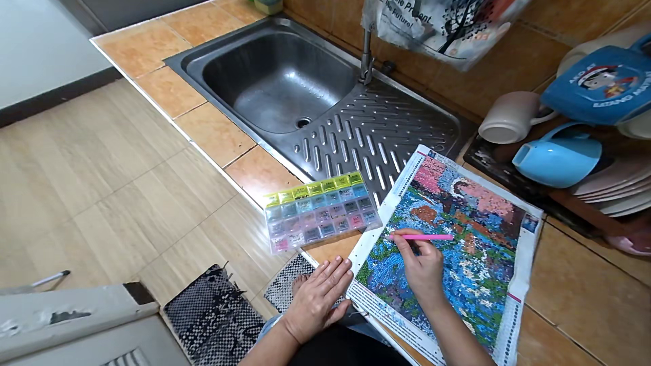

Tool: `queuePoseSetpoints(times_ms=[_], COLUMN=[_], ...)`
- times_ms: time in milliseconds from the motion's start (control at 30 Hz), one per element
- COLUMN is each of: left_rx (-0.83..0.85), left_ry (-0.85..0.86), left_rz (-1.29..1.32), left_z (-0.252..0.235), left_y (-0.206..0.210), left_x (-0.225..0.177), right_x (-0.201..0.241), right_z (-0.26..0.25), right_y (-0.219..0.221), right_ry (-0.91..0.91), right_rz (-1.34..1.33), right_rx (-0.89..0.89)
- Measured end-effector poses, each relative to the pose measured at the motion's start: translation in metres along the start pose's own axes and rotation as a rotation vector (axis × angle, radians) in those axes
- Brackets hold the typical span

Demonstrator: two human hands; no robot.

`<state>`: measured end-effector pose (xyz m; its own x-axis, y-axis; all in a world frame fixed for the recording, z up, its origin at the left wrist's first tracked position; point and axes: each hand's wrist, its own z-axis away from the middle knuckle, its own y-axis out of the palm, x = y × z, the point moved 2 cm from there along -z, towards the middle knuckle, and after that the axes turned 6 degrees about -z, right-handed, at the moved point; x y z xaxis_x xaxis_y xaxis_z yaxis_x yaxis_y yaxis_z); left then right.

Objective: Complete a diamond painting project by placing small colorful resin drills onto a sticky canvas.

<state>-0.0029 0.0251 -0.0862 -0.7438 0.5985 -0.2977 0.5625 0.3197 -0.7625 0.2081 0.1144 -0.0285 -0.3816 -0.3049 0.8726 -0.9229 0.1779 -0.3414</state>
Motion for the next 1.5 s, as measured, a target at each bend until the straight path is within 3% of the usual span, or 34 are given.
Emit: queuePoseSetpoints(times_ms=[1500], left_rx=[-0.006], left_ry=[0.001], left_rz=[0.010], left_z=[-0.0001], left_y=[-0.0001], left_x=[0.0001], right_x=[-0.0004], right_z=[0.0015], right_y=[-0.0009], right_ry=[0.017], right_rz=[-0.027], right_rx=[-0.009])
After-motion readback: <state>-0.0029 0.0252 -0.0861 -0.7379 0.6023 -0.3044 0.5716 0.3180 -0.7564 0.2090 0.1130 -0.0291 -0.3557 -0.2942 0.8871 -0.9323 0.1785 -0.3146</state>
